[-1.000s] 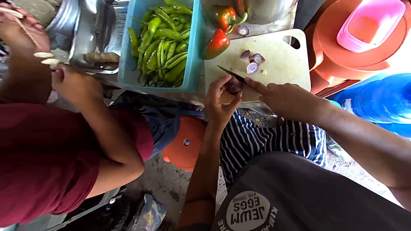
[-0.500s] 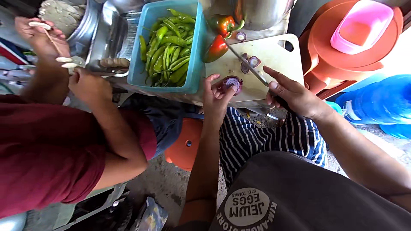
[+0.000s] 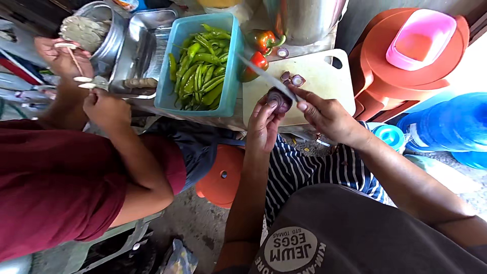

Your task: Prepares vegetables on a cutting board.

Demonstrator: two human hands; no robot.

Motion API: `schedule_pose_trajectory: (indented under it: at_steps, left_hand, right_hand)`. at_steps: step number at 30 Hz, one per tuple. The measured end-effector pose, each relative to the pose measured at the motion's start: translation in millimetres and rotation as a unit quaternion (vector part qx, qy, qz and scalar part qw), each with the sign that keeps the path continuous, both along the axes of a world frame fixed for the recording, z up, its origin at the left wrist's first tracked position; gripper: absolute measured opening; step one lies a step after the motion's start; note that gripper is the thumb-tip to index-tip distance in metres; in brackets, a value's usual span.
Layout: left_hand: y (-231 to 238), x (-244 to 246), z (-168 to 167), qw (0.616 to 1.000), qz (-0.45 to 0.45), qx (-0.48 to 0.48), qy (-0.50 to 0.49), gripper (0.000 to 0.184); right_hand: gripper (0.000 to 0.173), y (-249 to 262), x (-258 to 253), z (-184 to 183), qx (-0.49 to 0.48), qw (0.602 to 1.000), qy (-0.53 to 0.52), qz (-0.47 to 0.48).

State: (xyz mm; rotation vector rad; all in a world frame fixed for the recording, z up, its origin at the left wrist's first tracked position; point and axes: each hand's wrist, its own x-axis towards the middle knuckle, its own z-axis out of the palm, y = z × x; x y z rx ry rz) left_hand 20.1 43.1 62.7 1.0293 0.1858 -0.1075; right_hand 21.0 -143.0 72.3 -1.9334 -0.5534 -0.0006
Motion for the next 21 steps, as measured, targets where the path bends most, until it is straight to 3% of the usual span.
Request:
schedule_pose_trajectory:
  at_steps: [4,8,11,17,21]
  left_hand:
    - [2,-1,4,0.999,-0.006,-0.013,0.033,0.028]
    - [1,2,1,0.999,0.018,-0.028,0.042,0.029]
    - [-2,0,0,0.999,0.023,-0.031,0.036,0.030]
    - [-9,7,1,0.993,0.025,-0.100,0.055,0.029]
    - [-9,8,1,0.989,0.034,-0.124,0.066,0.027]
  right_hand:
    - [0.048,-8,27,-1,0.024,0.992,0.120,-0.042]
    - [0.062,-11,14,15,0.068,0.982,0.170,0.038]
    - [0.066,-3,8,6,0.008,0.992,0.104,0.070]
    - [0.062,10,11,-15,-0.079,0.997,-0.018,-0.002]
    - [0.057,14,14,-15,-0.082,0.994,-0.060,-0.030]
